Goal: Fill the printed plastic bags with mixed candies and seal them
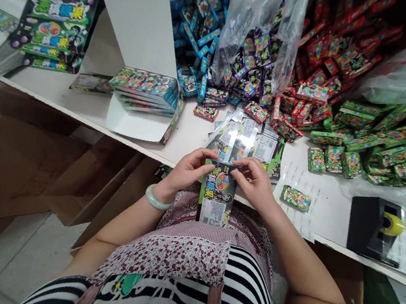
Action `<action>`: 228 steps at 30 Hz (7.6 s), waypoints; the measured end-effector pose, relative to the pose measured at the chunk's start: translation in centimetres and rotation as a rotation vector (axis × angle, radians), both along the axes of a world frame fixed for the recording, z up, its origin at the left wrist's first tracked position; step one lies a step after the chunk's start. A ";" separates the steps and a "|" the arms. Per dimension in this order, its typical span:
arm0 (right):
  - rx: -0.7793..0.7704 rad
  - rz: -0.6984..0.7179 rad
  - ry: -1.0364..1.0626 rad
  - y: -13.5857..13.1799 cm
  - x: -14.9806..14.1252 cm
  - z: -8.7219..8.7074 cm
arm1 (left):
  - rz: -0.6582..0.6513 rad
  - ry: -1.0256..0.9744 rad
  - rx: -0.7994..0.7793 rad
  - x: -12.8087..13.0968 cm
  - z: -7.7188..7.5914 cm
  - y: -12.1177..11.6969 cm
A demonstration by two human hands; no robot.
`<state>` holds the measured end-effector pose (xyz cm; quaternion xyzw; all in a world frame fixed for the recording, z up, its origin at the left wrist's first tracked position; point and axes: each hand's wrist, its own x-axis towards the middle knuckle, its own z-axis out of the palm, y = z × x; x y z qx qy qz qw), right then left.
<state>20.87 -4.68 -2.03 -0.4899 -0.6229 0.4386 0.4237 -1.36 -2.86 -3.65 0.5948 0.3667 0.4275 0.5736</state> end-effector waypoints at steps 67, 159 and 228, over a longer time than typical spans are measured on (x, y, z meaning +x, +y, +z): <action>-0.248 0.300 -0.242 5.6 -0.1 4.5 | 0.132 0.135 0.045 3.1 1.2 0.3; 0.179 -0.175 0.007 2.8 0.3 4.5 | 0.378 0.406 0.560 0.9 3.8 3.0; -0.180 0.129 -0.018 2.7 1.1 3.3 | -0.024 0.004 -0.179 2.1 3.2 2.4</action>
